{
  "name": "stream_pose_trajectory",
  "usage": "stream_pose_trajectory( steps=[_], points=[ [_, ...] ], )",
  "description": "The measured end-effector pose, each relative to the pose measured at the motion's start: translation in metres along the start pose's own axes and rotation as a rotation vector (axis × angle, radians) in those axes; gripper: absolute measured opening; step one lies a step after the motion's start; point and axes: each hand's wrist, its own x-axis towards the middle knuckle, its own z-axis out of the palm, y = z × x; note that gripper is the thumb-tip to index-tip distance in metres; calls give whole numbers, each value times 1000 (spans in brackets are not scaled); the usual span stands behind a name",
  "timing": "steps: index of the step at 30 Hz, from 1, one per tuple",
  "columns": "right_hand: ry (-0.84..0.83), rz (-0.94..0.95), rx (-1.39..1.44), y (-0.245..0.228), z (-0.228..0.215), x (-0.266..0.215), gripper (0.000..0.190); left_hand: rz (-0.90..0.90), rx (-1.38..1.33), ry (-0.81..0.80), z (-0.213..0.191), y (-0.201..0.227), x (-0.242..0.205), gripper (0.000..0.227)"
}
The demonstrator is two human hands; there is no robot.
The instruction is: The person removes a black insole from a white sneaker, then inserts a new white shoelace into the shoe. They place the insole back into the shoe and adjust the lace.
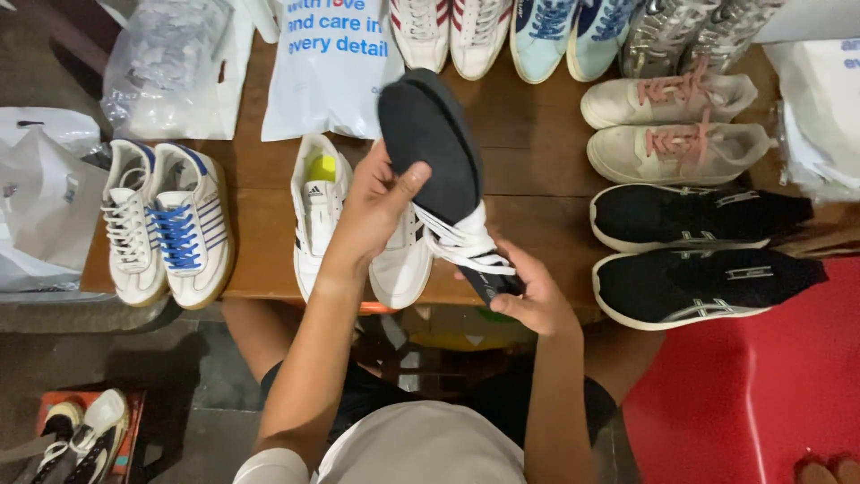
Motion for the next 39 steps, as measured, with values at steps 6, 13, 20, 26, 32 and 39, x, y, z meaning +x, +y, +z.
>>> stream_pose_trajectory(
  steps=[6,13,20,26,32,39],
  points=[
    [391,-27,-250,-4,8,13,44,61,215,55,7,30,-4,29],
    [620,-322,-699,-30,15,10,7,208,220,376,14,0,-10,19],
    [363,49,-803,-42,11,5,37,185,-202,614,34,7,-14,13],
    [632,-74,-156,22,-2,6,56,24,-373,537,40,15,-21,19],
    [788,-16,57,30,1,3,49,-21,-306,599,42,17,-41,17],
    [655,-116,81,12,7,9,41,-212,-493,521,33,-7,-54,19]
  ],
)
